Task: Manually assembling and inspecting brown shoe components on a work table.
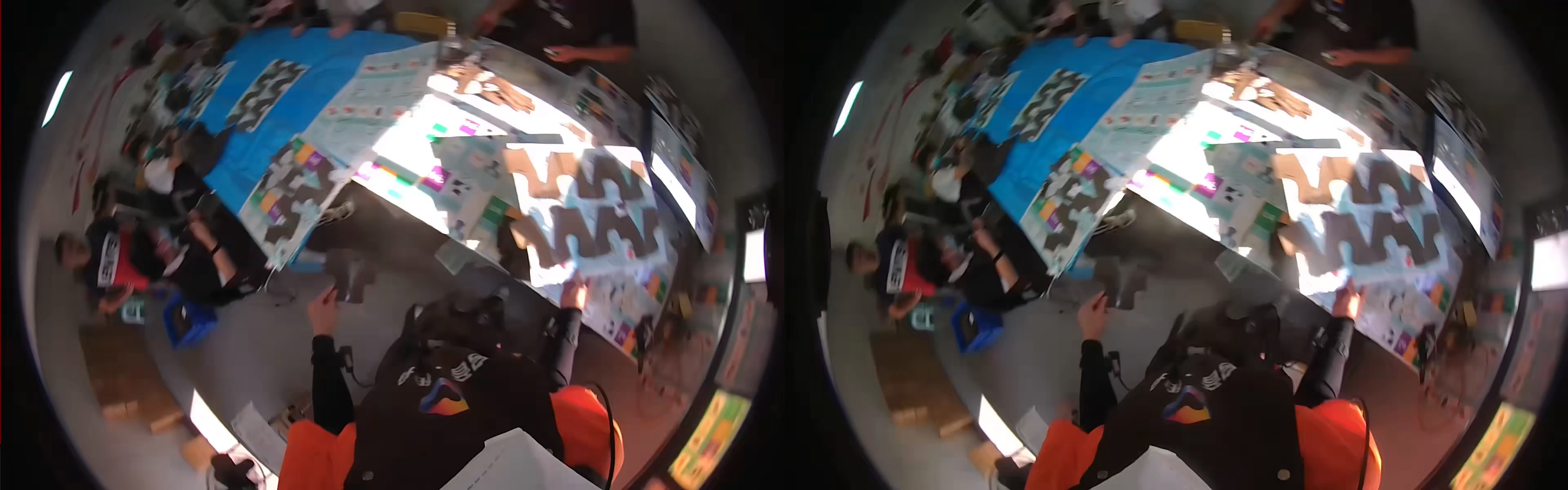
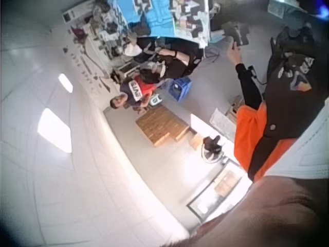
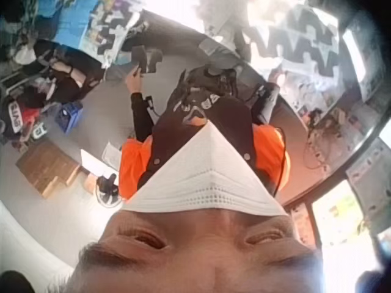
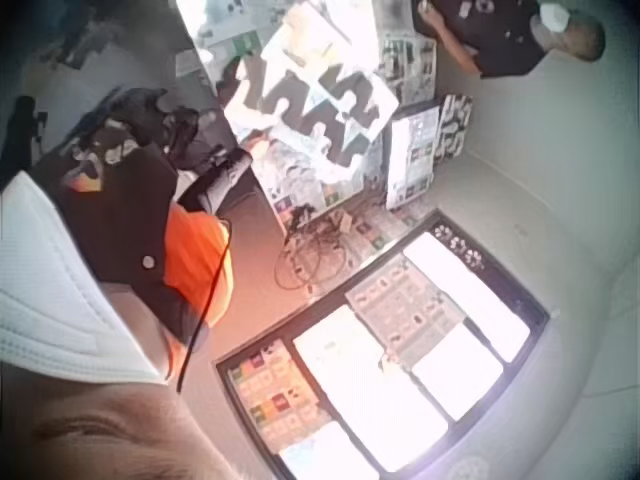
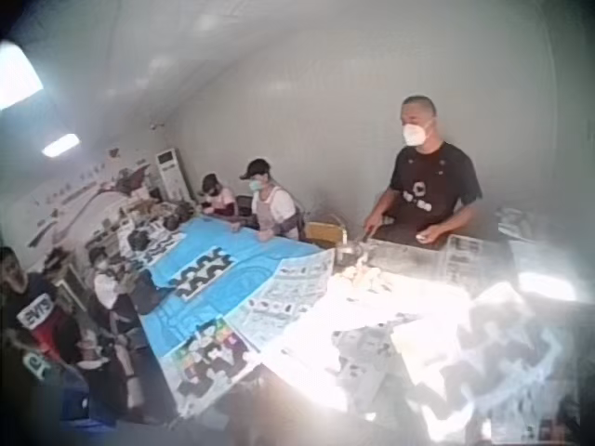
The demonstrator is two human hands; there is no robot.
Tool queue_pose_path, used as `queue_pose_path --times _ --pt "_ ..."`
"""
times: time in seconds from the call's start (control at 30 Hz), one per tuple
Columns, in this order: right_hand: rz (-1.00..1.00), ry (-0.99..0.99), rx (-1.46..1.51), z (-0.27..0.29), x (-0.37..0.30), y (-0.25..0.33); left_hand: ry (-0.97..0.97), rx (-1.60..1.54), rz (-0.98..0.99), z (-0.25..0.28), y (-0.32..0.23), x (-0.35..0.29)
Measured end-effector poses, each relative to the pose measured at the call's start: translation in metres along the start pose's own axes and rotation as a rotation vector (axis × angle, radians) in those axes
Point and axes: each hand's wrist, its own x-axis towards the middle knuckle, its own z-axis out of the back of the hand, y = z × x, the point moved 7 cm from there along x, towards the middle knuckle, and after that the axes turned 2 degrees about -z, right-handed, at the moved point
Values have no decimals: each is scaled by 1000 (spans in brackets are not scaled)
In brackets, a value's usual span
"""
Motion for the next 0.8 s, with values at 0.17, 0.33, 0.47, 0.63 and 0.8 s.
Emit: queue_pose_path --times 0.17,0.33,0.47,0.63,0.8 --pt "54 -320 168 -26 -30 -134 62 -22 11 119 23 72" --pt "181 54 415 -175 59 -187 -102 -129 -85 161 51 188" --pt "162 134 258 -259 79 -181 -238 -235 -25 181 75 189" --pt "95 328 269 -372 114 -170 -296 -355 63 181 93 192" --pt "-88 372 175 -477 156 -192 -442 -509 150 188 114 171"
